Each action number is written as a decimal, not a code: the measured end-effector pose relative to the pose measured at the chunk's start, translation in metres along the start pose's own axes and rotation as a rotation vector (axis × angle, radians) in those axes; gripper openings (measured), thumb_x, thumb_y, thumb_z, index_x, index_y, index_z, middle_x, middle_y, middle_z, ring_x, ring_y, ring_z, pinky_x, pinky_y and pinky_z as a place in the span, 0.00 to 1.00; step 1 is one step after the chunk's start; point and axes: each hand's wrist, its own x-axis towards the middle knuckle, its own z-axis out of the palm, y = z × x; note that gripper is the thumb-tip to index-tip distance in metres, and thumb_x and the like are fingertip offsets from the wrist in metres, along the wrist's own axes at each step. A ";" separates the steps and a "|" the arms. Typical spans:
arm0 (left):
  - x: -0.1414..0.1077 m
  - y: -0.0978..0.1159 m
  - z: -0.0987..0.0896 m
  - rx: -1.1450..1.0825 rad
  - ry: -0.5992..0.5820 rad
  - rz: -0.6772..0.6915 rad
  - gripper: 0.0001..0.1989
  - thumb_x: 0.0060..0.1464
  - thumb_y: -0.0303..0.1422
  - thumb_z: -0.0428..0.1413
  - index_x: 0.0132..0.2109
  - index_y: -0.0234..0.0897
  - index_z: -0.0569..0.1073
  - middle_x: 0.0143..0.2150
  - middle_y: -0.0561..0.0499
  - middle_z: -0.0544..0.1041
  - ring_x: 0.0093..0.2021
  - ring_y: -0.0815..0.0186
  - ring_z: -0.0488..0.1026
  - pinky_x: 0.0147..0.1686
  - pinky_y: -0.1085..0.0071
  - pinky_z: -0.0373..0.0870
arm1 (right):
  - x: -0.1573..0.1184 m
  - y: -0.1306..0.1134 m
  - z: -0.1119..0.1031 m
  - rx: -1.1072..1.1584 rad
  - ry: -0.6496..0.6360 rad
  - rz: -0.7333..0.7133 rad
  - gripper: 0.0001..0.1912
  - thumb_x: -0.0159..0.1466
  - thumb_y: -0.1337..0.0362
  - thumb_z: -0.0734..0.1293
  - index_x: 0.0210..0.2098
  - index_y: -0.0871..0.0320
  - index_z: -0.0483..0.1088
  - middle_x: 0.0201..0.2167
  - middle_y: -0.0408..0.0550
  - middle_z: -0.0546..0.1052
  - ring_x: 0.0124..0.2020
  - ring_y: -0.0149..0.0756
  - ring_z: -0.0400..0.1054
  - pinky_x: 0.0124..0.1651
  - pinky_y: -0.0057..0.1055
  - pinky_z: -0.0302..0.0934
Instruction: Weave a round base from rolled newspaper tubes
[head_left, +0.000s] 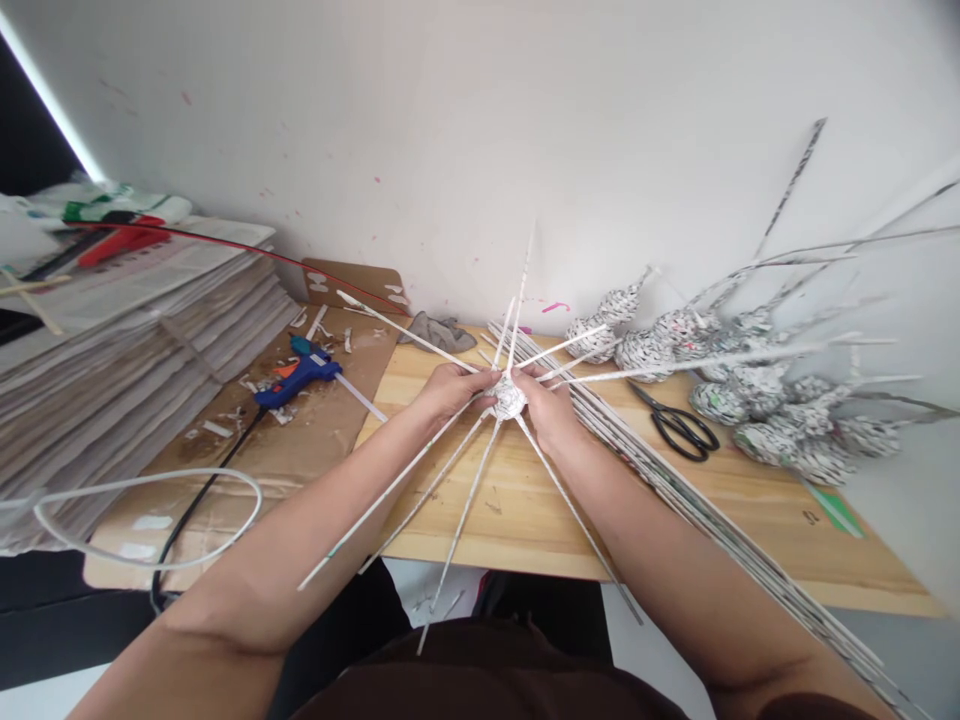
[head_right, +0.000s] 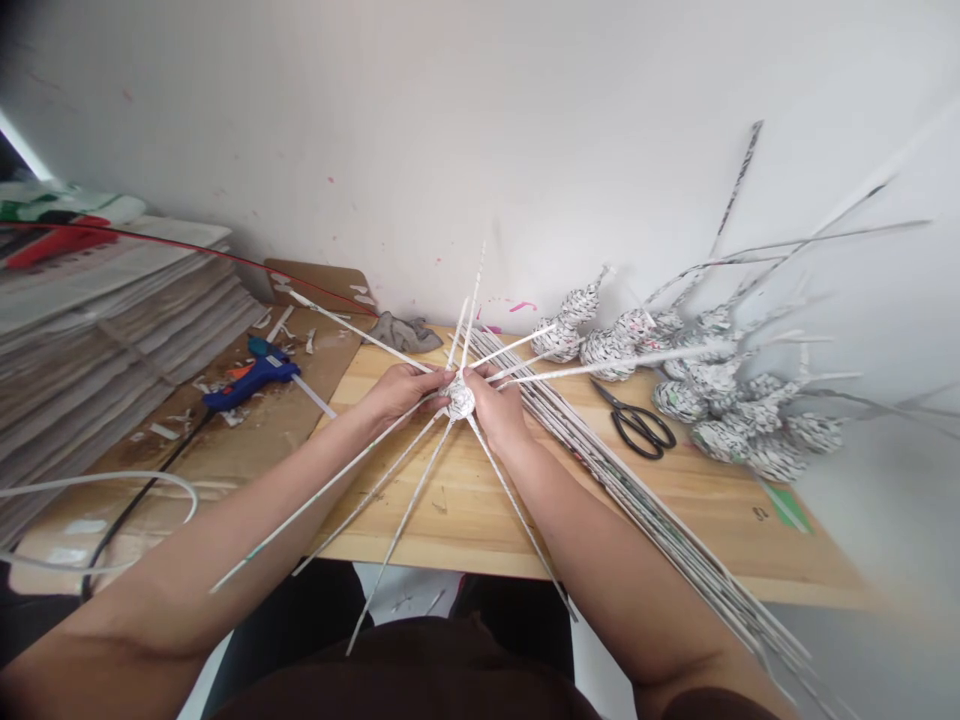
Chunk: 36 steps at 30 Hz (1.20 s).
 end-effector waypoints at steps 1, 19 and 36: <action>0.001 0.000 -0.001 -0.002 0.006 -0.001 0.12 0.35 0.30 0.70 0.29 0.28 0.78 0.30 0.46 0.78 0.30 0.68 0.75 0.28 0.76 0.73 | 0.000 -0.001 0.000 0.013 0.002 0.019 0.14 0.47 0.57 0.75 0.23 0.59 0.69 0.19 0.42 0.73 0.22 0.32 0.67 0.28 0.31 0.63; 0.001 -0.008 0.002 0.033 0.061 0.117 0.18 0.29 0.32 0.72 0.30 0.30 0.77 0.28 0.49 0.77 0.28 0.66 0.74 0.26 0.73 0.74 | 0.000 -0.001 -0.005 -0.130 0.052 -0.030 0.13 0.47 0.59 0.76 0.22 0.60 0.70 0.20 0.43 0.75 0.22 0.33 0.69 0.28 0.31 0.63; 0.003 -0.002 0.001 0.017 0.076 -0.014 0.09 0.34 0.25 0.67 0.27 0.29 0.78 0.30 0.46 0.79 0.30 0.67 0.75 0.26 0.77 0.74 | -0.001 -0.003 -0.005 -0.200 0.032 -0.069 0.13 0.47 0.58 0.75 0.23 0.59 0.70 0.21 0.44 0.76 0.23 0.34 0.70 0.30 0.32 0.64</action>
